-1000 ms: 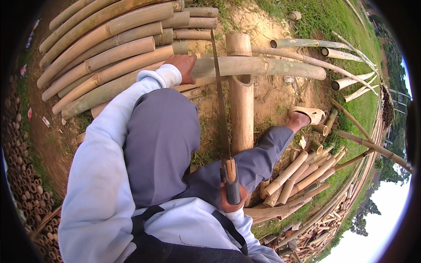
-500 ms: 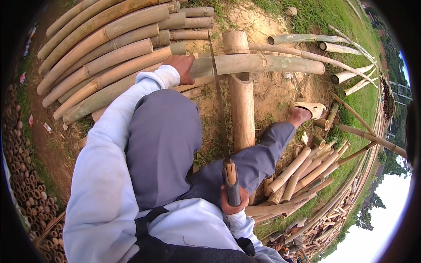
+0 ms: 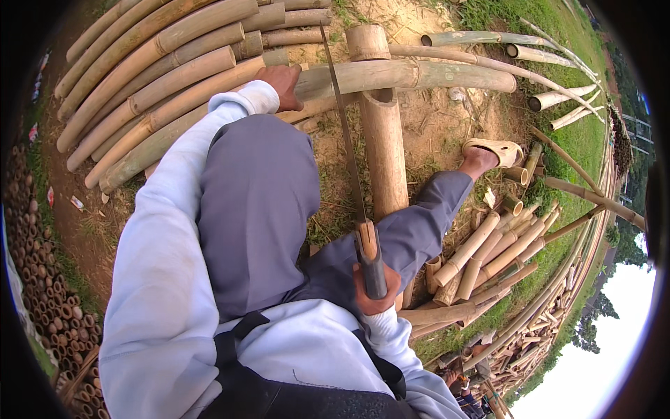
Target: The person sits on the ground and uses a hand saw to cut bamboo poles into shorter sections. They repeatedly position a pole, saw through it, and set the cut pieces aside.
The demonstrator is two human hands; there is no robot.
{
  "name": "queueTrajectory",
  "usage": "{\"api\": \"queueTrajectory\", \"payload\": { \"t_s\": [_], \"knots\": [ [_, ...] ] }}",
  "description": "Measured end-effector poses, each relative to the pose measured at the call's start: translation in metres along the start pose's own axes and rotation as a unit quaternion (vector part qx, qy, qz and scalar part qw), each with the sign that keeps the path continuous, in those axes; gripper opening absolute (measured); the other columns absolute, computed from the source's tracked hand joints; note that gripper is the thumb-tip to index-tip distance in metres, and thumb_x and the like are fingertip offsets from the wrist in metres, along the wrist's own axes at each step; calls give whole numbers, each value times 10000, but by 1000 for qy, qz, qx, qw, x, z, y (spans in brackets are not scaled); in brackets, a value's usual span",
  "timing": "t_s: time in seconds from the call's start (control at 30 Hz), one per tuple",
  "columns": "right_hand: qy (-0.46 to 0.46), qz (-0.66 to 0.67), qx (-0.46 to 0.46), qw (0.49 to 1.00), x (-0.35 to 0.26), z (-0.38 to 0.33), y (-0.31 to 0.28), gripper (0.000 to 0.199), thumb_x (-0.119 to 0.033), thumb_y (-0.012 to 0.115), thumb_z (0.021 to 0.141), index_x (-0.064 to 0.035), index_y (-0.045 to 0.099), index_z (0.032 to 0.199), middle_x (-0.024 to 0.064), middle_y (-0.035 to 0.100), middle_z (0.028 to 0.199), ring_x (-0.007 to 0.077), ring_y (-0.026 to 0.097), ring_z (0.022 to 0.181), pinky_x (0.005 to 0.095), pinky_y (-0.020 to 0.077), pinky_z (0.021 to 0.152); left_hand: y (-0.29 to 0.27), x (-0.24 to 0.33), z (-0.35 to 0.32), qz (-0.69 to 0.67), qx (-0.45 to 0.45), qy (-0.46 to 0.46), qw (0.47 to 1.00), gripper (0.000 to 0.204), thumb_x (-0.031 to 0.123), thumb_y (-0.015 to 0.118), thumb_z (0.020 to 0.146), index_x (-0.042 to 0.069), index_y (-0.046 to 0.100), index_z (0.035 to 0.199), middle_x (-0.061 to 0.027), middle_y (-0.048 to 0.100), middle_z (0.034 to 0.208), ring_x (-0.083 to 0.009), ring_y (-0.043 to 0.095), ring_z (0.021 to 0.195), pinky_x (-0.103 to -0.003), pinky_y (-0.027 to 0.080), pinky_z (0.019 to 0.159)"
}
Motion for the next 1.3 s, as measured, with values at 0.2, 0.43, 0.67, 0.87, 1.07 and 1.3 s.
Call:
{"api": "queueTrajectory", "payload": {
  "t_s": [0.2,0.43,0.67,0.87,1.07,1.3],
  "knots": [
    [15,57,7,998,-13,65,19,148,9,688,821,38,677,965,121,641,708,149,632,647,301,499,639,0,7,3,-4,-11,-5,1000,663,406,814,702,9,595,1185,-241,710,1062,-416,688,1014,-492,540,894],
    [2,77,-4,997,-6,82,31,164,-11,696,837,27,666,994,138,623,704,160,604,634,310,506,655,-11,3,-3,-3,-13,-13,1000,676,362,803,695,8,593,1231,-259,702,1098,-425,678,1035,-490,534,920],
    [-15,-11,17,1000,-19,9,-6,237,44,683,802,12,703,1036,142,689,768,240,719,697,315,527,671,-2,3,1,0,-10,-17,1000,695,362,810,700,7,581,1252,-239,712,1061,-413,688,1006,-486,546,891],
    [-31,66,31,997,-7,141,42,180,-45,711,855,36,667,1010,93,626,716,128,580,666,313,485,653,-5,8,7,0,-19,1,1000,682,372,813,694,15,594,1232,-240,711,1069,-415,684,1014,-495,538,887],
    [23,7,3,1000,-6,9,0,232,2,691,840,6,691,1071,120,666,767,193,671,694,303,518,693,-3,-1,-1,-12,-9,6,1000,657,347,794,692,-20,594,1199,-251,709,1018,-418,687,991,-493,538,877],
    [30,34,-5,999,-9,69,2,142,-26,700,846,13,695,982,79,622,678,121,600,647,308,495,633,2,5,-1,-14,-6,1,1000,656,339,795,688,-10,584,1202,-250,708,1020,-422,687,979,-500,536,880]
  ]
}}
Point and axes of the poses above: each hand's wrist, its own z-axis towards the middle knuckle, its own y-axis out of the palm, x = y × z, the point moved 1 cm from there along z, towards the middle knuckle
